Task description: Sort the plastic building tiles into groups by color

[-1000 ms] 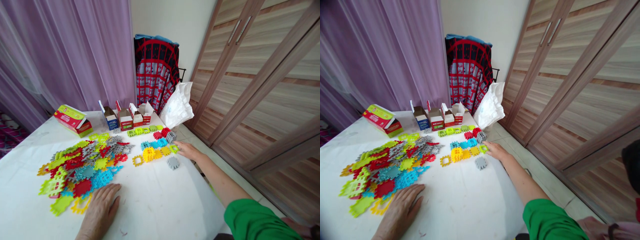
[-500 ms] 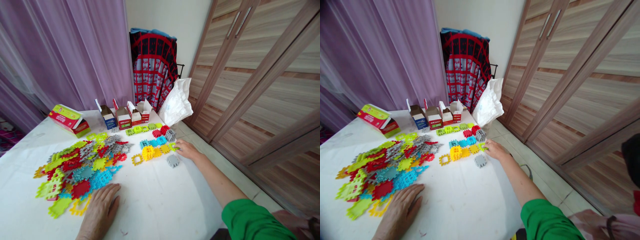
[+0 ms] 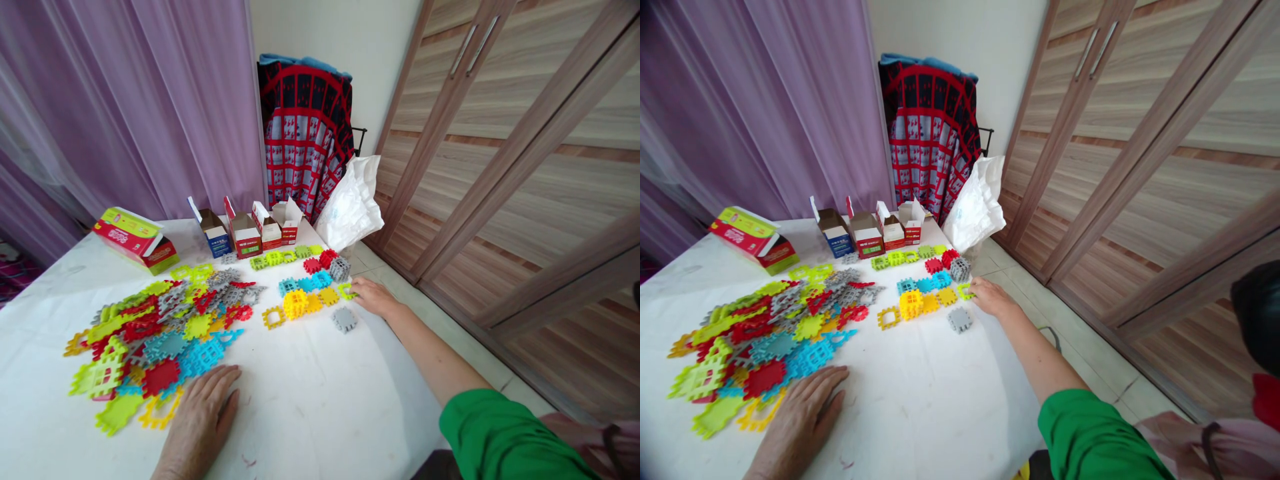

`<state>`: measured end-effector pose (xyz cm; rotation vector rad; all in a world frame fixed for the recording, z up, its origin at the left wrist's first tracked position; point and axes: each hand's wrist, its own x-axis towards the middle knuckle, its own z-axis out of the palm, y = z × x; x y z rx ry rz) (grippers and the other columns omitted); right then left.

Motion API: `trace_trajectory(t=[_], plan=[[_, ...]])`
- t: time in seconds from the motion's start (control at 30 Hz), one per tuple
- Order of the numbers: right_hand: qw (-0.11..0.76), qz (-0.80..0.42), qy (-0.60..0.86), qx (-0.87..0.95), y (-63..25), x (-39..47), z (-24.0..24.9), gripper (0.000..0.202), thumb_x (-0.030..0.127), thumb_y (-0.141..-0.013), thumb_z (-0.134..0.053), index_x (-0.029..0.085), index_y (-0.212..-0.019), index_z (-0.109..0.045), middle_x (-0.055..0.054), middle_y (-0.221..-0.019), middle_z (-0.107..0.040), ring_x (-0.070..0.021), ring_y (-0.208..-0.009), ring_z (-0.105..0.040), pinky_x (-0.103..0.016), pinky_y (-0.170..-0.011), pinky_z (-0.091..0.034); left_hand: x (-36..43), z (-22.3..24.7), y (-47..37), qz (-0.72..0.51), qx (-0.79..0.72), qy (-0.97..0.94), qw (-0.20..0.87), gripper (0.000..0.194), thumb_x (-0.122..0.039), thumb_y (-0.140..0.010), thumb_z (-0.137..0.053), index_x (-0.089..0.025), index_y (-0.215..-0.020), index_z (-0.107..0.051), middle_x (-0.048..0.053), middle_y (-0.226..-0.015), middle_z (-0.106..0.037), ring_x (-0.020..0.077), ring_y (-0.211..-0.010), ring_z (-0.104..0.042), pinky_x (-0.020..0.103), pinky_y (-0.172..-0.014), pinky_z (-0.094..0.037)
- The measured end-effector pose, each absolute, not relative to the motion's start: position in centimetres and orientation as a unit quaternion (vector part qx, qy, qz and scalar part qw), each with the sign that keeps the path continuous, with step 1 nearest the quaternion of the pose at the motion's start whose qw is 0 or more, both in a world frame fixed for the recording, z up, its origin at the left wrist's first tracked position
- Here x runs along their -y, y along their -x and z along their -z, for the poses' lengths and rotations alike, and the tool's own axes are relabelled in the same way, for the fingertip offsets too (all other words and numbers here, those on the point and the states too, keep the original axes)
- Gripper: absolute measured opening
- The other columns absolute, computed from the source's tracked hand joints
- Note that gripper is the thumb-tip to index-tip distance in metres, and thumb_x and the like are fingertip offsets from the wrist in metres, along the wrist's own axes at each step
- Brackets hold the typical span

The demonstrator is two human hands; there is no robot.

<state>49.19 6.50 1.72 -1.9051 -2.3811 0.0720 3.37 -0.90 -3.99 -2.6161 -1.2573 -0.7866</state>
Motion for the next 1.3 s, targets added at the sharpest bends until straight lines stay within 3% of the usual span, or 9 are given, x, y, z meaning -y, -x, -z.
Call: trace_trajectory(t=[0.17,0.37,0.47,0.57,0.73,1.03,1.17,1.3], plan=[[0.075,0.037,0.644,0.761,-48.1,-4.9,-3.2,0.02,0.019,-0.088,-0.053,0.024,-0.1,-0.069,-0.007,-0.129,-0.053,-0.0237,-0.11,-0.055,-0.037,-0.092,-0.048,1.0,3.8,-3.5,0.271,0.419,0.864,0.066,0.027,-0.035,-0.09,-0.049,-0.025,-0.111,-0.062,0.006,-0.108,-0.073,0.0246,-0.099,-0.067,0.039,-0.083,-0.052],[0.146,0.078,0.575,0.801,-40.1,0.5,-5.9,0.022,0.017,-0.088,-0.053,0.026,-0.103,-0.067,-0.006,-0.127,-0.054,-0.0219,-0.108,-0.055,-0.037,-0.095,-0.048,1.8,2.1,-4.9,0.316,0.441,0.84,-0.006,0.023,-0.032,-0.091,-0.048,-0.024,-0.106,-0.064,0.006,-0.1,-0.073,0.0217,-0.092,-0.068,0.035,-0.08,-0.054],[0.124,0.048,0.519,0.844,-33.9,3.1,-5.6,0.017,0.016,-0.089,-0.053,0.024,-0.096,-0.066,-0.008,-0.12,-0.057,-0.021,-0.1,-0.058,-0.035,-0.086,-0.051,2.3,1.3,-6.0,0.346,0.481,0.8,-0.097,0.024,-0.03,-0.091,-0.046,-0.023,-0.104,-0.064,0.006,-0.099,-0.072,0.0193,-0.088,-0.068,0.032,-0.078,-0.056],[0.093,0.014,0.495,0.864,-28.5,4.3,-4.2,0.014,0.016,-0.089,-0.054,0.022,-0.094,-0.065,-0.008,-0.117,-0.058,-0.0206,-0.099,-0.059,-0.032,-0.081,-0.053,2.6,1.2,-6.4,0.339,0.503,0.769,-0.202,0.023,-0.028,-0.09,-0.046,-0.023,-0.105,-0.063,0.004,-0.098,-0.071,0.0126,-0.067,-0.066,0.025,-0.067,-0.056],[0.074,-0.032,0.519,0.851,-23.9,3.5,-2.0,0.014,0.017,-0.089,-0.056,0.024,-0.096,-0.066,-0.006,-0.113,-0.06,-0.0204,-0.098,-0.06,-0.03,-0.077,-0.053,2.4,1.4,-5.4,0.339,0.553,0.722,-0.239,0.025,-0.028,-0.087,-0.049,-0.022,-0.106,-0.064,0.005,-0.104,-0.071,0.0122,-0.062,-0.065,0.027,-0.068,-0.055],[0.238,-0.076,0.569,0.783,-24.0,4.1,-0.5,0.015,0.015,-0.082,-0.061,0.024,-0.093,-0.067,-0.004,-0.105,-0.06,-0.0178,-0.099,-0.06,-0.029,-0.087,-0.05,1.6,1.9,-4.9,0.355,0.562,0.697,-0.268,0.026,-0.031,-0.084,-0.052,-0.022,-0.103,-0.067,0.005,-0.097,-0.072,0.0147,-0.066,-0.065,0.028,-0.067,-0.052],[0.31,-0.025,0.622,0.719,-23.7,4.3,0.1,0.01,0.019,-0.081,-0.062,0.021,-0.09,-0.066,-0.008,-0.113,-0.058,-0.0207,-0.102,-0.06,-0.032,-0.088,-0.05,1.5,1.9,-4.8,0.349,0.548,0.67,-0.36,0.031,-0.041,-0.084,-0.051,-0.021,-0.102,-0.067,0.005,-0.088,-0.074,0.0142,-0.057,-0.064,0.026,-0.059,-0.05],[0.314,0.025,0.607,0.729,-22.6,4.2,-0.1,0.008,0.021,-0.081,-0.062,0.021,-0.087,-0.067,-0.01,-0.125,-0.054,-0.022,-0.103,-0.058,-0.035,-0.091,-0.049,1.1,1.5,-4.9,0.351,0.519,0.615,-0.479,0.04,-0.05,-0.078,-0.055,-0.019,-0.099,-0.068,0.005,-0.084,-0.074,0.0118,-0.047,-0.059,0.025,-0.048,-0.047]])
